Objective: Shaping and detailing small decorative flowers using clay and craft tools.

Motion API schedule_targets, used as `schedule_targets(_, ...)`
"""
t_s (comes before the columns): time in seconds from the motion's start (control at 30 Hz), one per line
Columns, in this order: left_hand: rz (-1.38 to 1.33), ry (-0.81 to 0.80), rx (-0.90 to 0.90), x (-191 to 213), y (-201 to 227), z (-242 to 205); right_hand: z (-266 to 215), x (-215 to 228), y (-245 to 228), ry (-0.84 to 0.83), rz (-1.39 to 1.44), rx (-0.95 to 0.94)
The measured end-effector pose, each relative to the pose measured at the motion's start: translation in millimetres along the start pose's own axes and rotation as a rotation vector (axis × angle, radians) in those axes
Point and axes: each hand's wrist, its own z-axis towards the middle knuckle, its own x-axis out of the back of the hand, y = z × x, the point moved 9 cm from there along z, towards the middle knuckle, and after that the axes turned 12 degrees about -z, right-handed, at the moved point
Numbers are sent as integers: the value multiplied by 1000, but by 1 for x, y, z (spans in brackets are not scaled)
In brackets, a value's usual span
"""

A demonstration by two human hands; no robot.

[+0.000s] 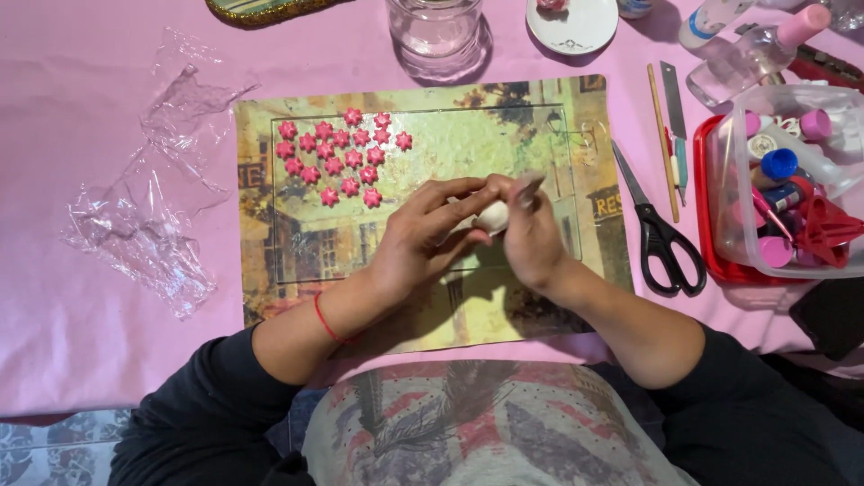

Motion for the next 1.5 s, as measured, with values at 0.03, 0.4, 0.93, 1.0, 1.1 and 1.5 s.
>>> schedule_targets(0.03, 2, 27, 16, 3, -4, -2, 0, -4, 6, 11, -3, 16)
schedule_targets(0.4, 186, -82, -199, 8, 17, 7, 6, 7, 28, 154, 293, -175)
schedule_targets(0.93, 164, -101, -5, -12, -4, -12, -12, 0, 18, 168, -256, 76)
schedule_targets(1.0, 223, -153, -1, -14, 1, -9, -11, 4, 25, 199, -207, 17)
schedule_targets(1.1, 330, -183, -2, -13, 12, -1, -10, 11, 22, 251, -61, -24)
schedule_targets(1.5, 168, -40, -103, -4, 10, -6, -20, -20, 26, 122, 206, -70)
